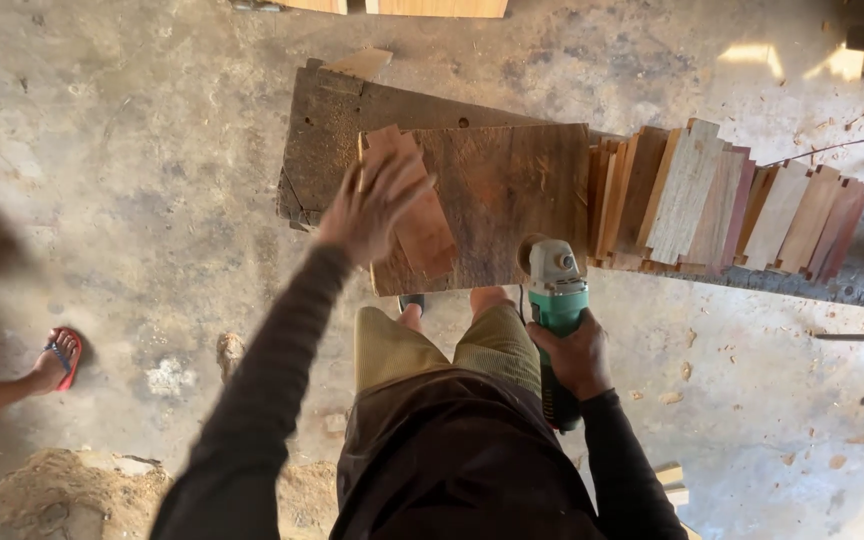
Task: Sand the edges and surfaces of several small wooden slats using a handheld power sander.
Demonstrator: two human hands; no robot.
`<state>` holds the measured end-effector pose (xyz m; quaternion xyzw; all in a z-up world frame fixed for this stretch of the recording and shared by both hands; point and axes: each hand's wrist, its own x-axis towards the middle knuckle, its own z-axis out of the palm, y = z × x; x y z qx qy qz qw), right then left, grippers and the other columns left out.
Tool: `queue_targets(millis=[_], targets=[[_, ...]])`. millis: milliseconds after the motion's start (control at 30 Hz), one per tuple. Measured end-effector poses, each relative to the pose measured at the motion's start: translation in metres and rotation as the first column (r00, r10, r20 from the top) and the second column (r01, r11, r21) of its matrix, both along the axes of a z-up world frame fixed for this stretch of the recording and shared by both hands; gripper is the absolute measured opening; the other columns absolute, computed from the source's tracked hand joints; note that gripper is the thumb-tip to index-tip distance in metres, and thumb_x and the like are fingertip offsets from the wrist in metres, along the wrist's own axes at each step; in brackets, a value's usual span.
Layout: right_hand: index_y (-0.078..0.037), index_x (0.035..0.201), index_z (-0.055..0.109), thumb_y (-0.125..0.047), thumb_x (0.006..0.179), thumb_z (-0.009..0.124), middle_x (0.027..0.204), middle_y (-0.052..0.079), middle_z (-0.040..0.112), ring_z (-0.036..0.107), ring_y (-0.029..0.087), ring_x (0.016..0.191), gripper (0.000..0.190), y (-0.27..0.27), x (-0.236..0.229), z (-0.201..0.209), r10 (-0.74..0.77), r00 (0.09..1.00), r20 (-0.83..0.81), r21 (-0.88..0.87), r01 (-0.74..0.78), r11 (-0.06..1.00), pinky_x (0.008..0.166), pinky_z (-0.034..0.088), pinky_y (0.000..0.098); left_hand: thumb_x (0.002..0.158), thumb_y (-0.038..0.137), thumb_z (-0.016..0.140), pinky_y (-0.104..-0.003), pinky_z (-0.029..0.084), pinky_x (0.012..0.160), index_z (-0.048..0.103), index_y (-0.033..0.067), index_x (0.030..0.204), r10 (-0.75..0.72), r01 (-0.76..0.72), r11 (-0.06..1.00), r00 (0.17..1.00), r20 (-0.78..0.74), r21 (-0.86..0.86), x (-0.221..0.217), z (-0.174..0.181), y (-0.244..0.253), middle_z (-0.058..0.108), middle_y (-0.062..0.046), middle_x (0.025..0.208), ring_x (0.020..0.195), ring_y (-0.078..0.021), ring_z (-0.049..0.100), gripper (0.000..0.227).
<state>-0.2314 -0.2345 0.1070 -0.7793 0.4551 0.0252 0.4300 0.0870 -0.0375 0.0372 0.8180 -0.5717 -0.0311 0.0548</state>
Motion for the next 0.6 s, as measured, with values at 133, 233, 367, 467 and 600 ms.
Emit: queue_targets(millis=[133,233,367,467,600], targets=[[0.0,0.108,0.068,-0.031,0.072,0.085,0.096,0.016,0.078,0.076,0.029,0.087,0.05,0.007,0.005,0.002,0.078,0.997,-0.012,-0.013,-0.078,0.997,0.078,0.058,0.0431,0.062,0.037,0.078,-0.06,0.006,0.119,0.022,0.0376,0.165,-0.297,0.259,0.869,0.955,0.026,0.421,0.06,0.034,-0.038,0.017,-0.005,0.174,0.159,-0.032,0.017,0.117],[-0.001,0.107,0.069,-0.032,0.072,0.085,0.095,0.016,0.078,0.077,0.029,0.087,0.05,0.01,0.011,0.006,0.092,0.995,-0.027,0.001,-0.092,0.996,0.079,0.059,0.043,0.08,0.069,0.071,-0.058,0.01,0.127,0.029,0.0293,0.16,-0.22,0.196,0.76,0.975,-0.038,0.619,0.049,0.093,-0.036,0.031,-0.011,0.161,0.152,-0.0318,0.027,0.099],[-0.002,0.109,0.067,-0.033,0.072,0.084,0.096,0.016,0.078,0.077,0.03,0.087,0.051,0.017,0.012,-0.003,0.087,0.996,0.014,0.012,-0.087,0.996,0.078,0.06,0.0428,0.075,0.069,0.077,-0.055,0.028,0.121,0.034,0.0218,0.157,0.151,-0.036,0.943,0.932,-0.328,0.332,-0.019,0.025,0.006,0.038,-0.015,0.153,0.14,-0.0337,0.04,0.104],[-0.001,0.11,0.066,-0.032,0.071,0.085,0.096,0.018,0.077,0.077,0.032,0.088,0.053,0.014,0.014,-0.008,0.075,0.996,0.054,-0.035,-0.074,0.997,0.078,0.06,0.0437,0.07,0.045,0.087,-0.056,0.04,0.109,0.044,0.0169,0.152,0.3,-0.33,0.944,0.834,-0.463,0.018,-0.076,0.01,0.024,0.046,-0.019,0.143,0.129,-0.0422,0.045,0.096],[-0.001,0.112,0.067,-0.032,0.071,0.086,0.096,0.019,0.077,0.077,0.033,0.088,0.055,0.018,0.021,-0.009,0.091,0.996,0.014,-0.029,-0.09,0.995,0.078,0.06,0.0446,0.068,0.034,0.087,-0.055,0.045,0.107,0.049,0.0101,0.147,0.34,-0.507,0.848,0.744,-0.575,-0.154,-0.115,-0.001,0.049,0.053,-0.017,0.138,0.126,-0.0415,0.05,0.091]])
